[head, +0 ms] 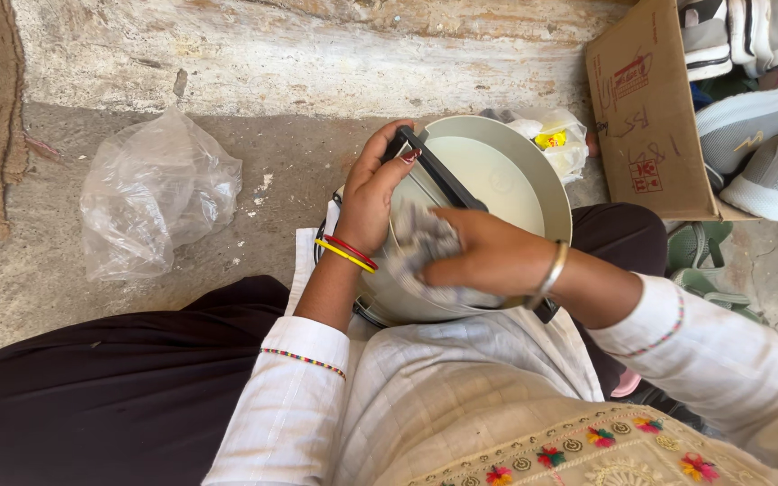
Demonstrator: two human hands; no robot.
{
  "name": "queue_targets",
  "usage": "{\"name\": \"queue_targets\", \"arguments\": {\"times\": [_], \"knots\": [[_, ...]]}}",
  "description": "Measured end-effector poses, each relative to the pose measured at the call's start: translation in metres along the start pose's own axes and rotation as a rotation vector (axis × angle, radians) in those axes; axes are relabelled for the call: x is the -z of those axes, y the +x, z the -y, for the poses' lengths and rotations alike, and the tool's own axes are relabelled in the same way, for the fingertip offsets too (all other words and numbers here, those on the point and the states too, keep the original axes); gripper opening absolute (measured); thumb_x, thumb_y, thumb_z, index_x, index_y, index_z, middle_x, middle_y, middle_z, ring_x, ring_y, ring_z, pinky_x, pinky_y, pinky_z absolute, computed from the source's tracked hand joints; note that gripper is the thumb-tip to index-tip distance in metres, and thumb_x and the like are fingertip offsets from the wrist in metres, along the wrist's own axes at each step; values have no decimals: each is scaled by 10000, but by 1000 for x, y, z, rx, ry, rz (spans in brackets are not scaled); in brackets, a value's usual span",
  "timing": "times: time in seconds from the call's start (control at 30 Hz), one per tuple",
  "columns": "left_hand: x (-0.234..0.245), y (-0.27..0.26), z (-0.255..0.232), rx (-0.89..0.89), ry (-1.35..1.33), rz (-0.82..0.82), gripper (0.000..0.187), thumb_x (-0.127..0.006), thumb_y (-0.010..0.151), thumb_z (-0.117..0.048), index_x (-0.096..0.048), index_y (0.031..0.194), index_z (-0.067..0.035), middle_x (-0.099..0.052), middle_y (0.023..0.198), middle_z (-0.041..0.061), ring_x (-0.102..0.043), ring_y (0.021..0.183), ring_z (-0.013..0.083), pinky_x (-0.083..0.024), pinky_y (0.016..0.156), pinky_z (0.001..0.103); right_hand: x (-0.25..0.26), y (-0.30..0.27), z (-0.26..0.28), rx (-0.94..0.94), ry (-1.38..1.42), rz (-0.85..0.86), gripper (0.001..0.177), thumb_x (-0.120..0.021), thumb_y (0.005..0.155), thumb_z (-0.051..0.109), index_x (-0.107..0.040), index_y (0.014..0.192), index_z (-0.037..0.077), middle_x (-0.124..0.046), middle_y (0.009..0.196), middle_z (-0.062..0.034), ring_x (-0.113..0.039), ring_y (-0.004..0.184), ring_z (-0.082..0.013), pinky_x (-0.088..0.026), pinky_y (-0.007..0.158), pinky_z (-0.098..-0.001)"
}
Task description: The person wipes the inside and outside of a beige plastic container with a cloth, then places a clear plastic bag inside. The person sits on the ground during the task.
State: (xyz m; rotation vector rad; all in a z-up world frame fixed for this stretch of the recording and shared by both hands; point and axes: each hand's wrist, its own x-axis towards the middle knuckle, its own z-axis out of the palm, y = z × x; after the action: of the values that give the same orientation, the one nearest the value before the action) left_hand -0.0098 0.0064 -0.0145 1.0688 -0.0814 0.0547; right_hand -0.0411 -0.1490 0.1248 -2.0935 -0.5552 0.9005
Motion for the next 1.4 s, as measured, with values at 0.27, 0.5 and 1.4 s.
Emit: {"name": "queue_targets", "arguments": {"times": [0.27,0.5,1.4], "knots": [[8,1,-3,-26,-17,69,421,-574,1028,-110,-544,1432,6,-623,1306,52,-562,1195,102,-432,1065,252,-1,-14,0,46,-413,96,492,-793,805,272,-552,1159,30,-721,930,-163,-723,903,-333,-547,768,-410],[-6,-2,-9,-25,89,17,402,-573,1031,-117,-571,1412,9,-641,1229,49,-562,1121,100,-438,1017,238,32,-52,7,157,-825,336,367,-802,684,198,-659,1013,122,-723,781,-112,-697,857,-359,-524,740,-505],[-5,-3,-6,-59,111,-62,387,-599,1002,-118,-606,1362,23,-666,1174,47,-584,1072,112,-467,981,259,13,-44,12,48,-981,258,350,-771,659,176,-694,994,116,-710,786,-151,-701,815,-358,-530,737,-495]]}}
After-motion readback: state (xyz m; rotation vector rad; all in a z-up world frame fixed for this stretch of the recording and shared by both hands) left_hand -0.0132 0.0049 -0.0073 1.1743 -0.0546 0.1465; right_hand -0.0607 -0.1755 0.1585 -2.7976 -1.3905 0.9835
